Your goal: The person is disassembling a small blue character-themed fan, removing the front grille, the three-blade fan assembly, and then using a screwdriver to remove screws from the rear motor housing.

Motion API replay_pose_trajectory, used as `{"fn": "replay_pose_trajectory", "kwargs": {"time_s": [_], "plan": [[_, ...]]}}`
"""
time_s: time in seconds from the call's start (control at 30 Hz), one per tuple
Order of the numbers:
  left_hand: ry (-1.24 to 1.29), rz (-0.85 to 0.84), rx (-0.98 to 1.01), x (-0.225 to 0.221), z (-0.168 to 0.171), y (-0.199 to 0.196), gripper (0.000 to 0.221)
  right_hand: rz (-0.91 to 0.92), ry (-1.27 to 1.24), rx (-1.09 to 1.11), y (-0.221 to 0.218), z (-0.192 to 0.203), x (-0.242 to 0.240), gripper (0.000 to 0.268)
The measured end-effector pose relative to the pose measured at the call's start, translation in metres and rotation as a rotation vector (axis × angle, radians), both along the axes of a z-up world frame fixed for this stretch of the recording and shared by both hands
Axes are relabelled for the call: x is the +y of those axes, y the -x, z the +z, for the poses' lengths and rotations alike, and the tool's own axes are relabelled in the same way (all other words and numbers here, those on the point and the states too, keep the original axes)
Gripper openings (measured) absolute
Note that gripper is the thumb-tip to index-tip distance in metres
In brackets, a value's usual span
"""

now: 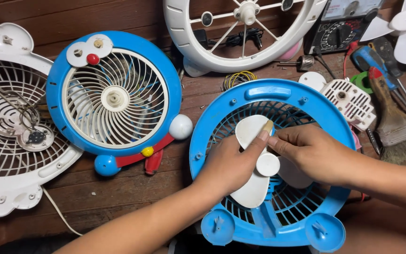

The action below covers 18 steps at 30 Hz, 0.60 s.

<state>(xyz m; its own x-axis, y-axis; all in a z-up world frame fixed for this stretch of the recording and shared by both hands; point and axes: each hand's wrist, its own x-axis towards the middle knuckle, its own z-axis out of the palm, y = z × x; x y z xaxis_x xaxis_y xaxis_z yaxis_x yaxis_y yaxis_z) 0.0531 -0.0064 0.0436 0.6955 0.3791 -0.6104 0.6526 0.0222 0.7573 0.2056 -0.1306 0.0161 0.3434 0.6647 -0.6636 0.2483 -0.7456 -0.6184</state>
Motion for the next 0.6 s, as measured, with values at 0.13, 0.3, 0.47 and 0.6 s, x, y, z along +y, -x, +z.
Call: {"fn": "replay_pose_trajectory", "kwargs": {"time_s": [0.13, 0.3, 0.47, 0.6], "plan": [[0.014, -0.044, 0.145, 0.003, 0.031, 0.002, 0.059, 0.126, 0.202, -0.079, 0.012, 0.042, 0.019, 0.037], [0.009, -0.026, 0.081, 0.003, 0.056, 0.007, 0.07, 0.166, 0.043, -0.108, 0.008, 0.044, 0.02, 0.044], [0.028, -0.09, 0.094, -0.003, 0.051, 0.01, 0.074, 0.26, 0.125, -0.12, 0.012, 0.054, 0.02, 0.046], [0.018, -0.132, 0.136, -0.005, 0.045, 0.011, 0.082, 0.395, 0.249, -0.127, 0.01, 0.053, 0.017, 0.052]]}}
